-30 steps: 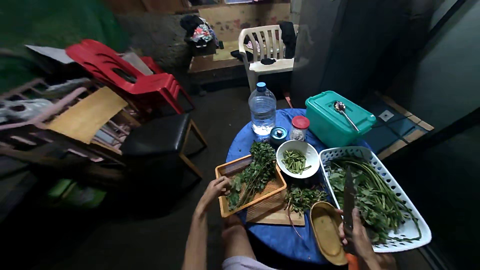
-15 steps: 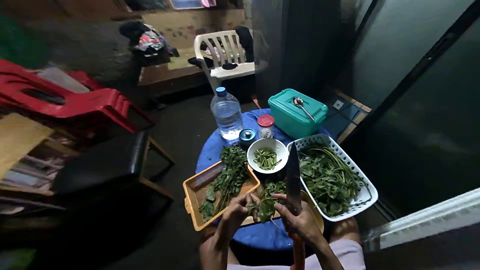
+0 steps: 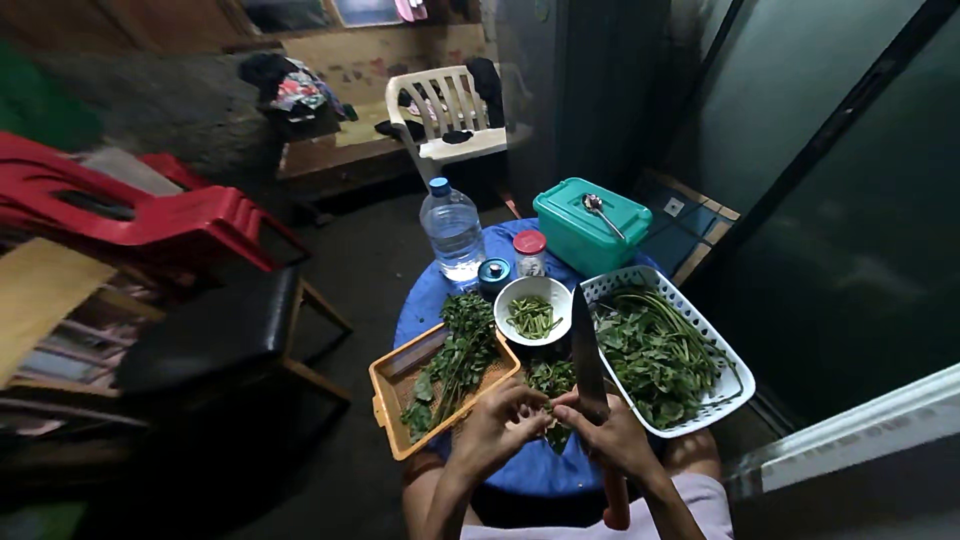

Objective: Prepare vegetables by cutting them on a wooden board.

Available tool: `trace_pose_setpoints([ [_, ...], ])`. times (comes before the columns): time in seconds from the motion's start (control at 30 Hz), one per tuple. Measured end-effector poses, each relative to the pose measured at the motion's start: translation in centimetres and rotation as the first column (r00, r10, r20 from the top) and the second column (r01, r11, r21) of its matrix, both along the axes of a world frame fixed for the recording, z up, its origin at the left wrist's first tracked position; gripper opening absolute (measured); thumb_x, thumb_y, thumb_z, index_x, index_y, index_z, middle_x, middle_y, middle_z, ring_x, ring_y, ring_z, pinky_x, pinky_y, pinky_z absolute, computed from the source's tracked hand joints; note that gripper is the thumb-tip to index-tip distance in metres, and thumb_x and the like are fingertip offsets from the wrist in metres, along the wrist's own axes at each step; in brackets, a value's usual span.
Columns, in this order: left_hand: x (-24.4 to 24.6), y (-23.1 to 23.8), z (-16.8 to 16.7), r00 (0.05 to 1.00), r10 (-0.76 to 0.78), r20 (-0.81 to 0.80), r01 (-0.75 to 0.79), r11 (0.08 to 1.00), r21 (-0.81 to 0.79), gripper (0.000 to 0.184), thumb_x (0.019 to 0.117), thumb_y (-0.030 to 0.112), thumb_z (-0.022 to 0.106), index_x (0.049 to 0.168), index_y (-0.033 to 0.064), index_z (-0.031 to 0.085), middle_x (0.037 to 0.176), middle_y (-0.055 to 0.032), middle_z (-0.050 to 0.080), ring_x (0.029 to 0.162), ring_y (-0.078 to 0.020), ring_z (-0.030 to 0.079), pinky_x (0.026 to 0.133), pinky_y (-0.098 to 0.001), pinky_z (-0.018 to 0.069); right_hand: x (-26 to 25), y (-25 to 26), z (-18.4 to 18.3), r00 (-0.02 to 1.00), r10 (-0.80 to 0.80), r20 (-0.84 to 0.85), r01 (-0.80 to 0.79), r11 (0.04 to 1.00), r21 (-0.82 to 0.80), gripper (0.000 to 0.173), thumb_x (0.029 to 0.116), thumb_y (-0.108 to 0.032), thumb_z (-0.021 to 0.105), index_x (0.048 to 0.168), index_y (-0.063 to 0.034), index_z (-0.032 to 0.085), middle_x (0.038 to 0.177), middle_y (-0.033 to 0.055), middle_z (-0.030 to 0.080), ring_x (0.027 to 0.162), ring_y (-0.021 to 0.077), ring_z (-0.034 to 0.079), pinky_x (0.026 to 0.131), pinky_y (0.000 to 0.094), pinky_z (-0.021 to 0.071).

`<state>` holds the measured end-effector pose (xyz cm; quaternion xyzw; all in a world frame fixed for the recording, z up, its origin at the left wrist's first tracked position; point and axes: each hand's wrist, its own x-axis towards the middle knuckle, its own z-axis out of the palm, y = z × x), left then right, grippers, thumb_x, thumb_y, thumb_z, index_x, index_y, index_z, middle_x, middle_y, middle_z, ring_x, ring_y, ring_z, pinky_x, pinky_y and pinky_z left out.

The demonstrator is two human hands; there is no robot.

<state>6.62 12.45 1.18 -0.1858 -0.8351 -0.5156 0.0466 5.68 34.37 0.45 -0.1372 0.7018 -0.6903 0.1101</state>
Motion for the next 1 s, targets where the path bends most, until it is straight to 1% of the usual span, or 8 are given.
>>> trace_pose_setpoints([
  [0.13, -0.3, 1.6, -0.9, 0.999, 0.034, 0.027, -0.032, 0.997, -0.068, 0.016, 0.0921, 0.017, 0.072, 0.097, 0.0023, 0.077, 0.091, -0.006, 0.072, 0.076, -0.0067, 0.067, 0.07, -0.0212, 0.057, 0.0, 0.1, 0.3, 0.999, -0.031, -0.009, 0.031, 0.999, 0.033, 0.025, 0.0987, -0.02, 0.066, 0.118, -0.0052, 0.073, 0.092, -0.0023, 0.074, 0.066, -0.0022, 0.062, 0.062, 0.017, 0.0537],
  [0.23, 0.0, 2.7, -1.9, 0.97, 0.231, -0.08, -0.234, 0.972, -0.035, 0.012, 0.0919, 0.011, 0.07, 0.097, 0.0017, 0.076, 0.093, -0.006, 0.075, 0.078, -0.0079, 0.071, 0.072, -0.0232, 0.0605, 0.4, 0.5, -0.1, 0.994, -0.081, 0.073, 0.084, 0.996, -0.037, 0.057, 0.1087, -0.044, 0.041, 0.141, 0.0005, 0.054, 0.072, -0.0046, 0.064, 0.049, 0.0011, 0.048, 0.046, 0.0202, 0.0438],
  [0.3, 0.3, 3.6, -2.6, 0.927, 0.338, -0.162, -0.343, 0.939, -0.007, 0.012, 0.0916, 0.01, 0.07, 0.097, 0.0012, 0.076, 0.092, -0.0067, 0.075, 0.078, -0.0079, 0.072, 0.072, -0.0225, 0.061, 0.9, 0.6, 0.0, 0.988, -0.038, 0.15, 0.066, 0.981, -0.184, 0.081, 0.1066, -0.061, 0.02, 0.148, 0.0041, 0.043, 0.065, -0.0052, 0.062, 0.042, 0.0016, 0.045, 0.04, 0.0193, 0.0414],
  [0.4, 0.6, 5.1, -3.5, 0.881, 0.389, -0.27, -0.393, 0.919, 0.042, 0.012, 0.091, 0.009, 0.07, 0.096, -0.0007, 0.075, 0.091, -0.0083, 0.075, 0.078, -0.0076, 0.072, 0.072, -0.021, 0.061, 1.9, -0.1, 0.0, 0.964, 0.072, 0.257, 0.029, 0.928, -0.371, 0.095, 0.0988, -0.075, 0.013, 0.15, 0.0016, 0.038, 0.061, -0.0056, 0.061, 0.042, 0.0029, 0.051, 0.04, 0.0192, 0.0457],
  [0.47, 1.0, 6.2, -3.6, 0.879, 0.38, -0.289, -0.374, 0.924, 0.078, 0.012, 0.0907, 0.006, 0.069, 0.097, -0.0027, 0.075, 0.092, -0.0095, 0.074, 0.079, -0.0074, 0.072, 0.073, -0.0206, 0.0607, 2.2, -0.7, -0.5, 0.943, 0.115, 0.312, 0.013, 0.925, -0.38, 0.097, 0.094, -0.081, 0.011, 0.149, -0.0053, 0.038, 0.059, -0.006, 0.059, 0.042, 0.0038, 0.05, 0.042, 0.0202, 0.0465],
  [0.67, 1.7, 7.6, -3.5, 0.868, 0.377, -0.322, -0.36, 0.926, 0.113, 0.012, 0.0907, 0.007, 0.069, 0.096, -0.0024, 0.074, 0.089, -0.0076, 0.075, 0.077, -0.005, 0.072, 0.072, -0.0186, 0.0606, 1.8, -1.0, -1.6, 0.928, 0.062, 0.367, 0.073, 0.937, -0.342, 0.084, 0.101, -0.066, 0.003, 0.141, -0.0082, 0.049, 0.056, -0.0047, 0.057, 0.04, 0.0042, 0.05, 0.04, 0.0205, 0.0462],
  [0.87, 2.2, 7.5, -3.2, 0.955, 0.28, -0.099, -0.26, 0.948, 0.182, 0.012, 0.0928, 0.011, 0.07, 0.097, 0.001, 0.074, 0.095, -0.0044, 0.075, 0.083, -0.0052, 0.073, 0.073, -0.0209, 0.0619, 1.5, -0.2, -2.8, 0.95, 0.106, 0.293, -0.006, 0.947, -0.321, 0.085, 0.1013, -0.068, 0.006, 0.15, -0.0097, 0.044, 0.066, -0.0026, 0.062, 0.041, 0.0042, 0.049, 0.04, 0.0212, 0.0464],
  [1.0, 2.3, 7.6, -3.3, 0.94, 0.337, -0.044, -0.319, 0.919, 0.232, 0.01, 0.0887, 0.006, 0.074, 0.097, 0.001, 0.077, 0.107, -0.0102, 0.069, 0.088, -0.0068, 0.071, 0.074, -0.0196, 0.0626, 1.6, 0.2, -2.9, 0.928, 0.109, 0.356, 0.011, 0.948, -0.319, 0.077, 0.1027, -0.063, 0.004, 0.129, -0.0113, 0.055, 0.06, -0.0037, 0.061, 0.041, 0.0039, 0.051, 0.041, 0.0196, 0.0466],
])
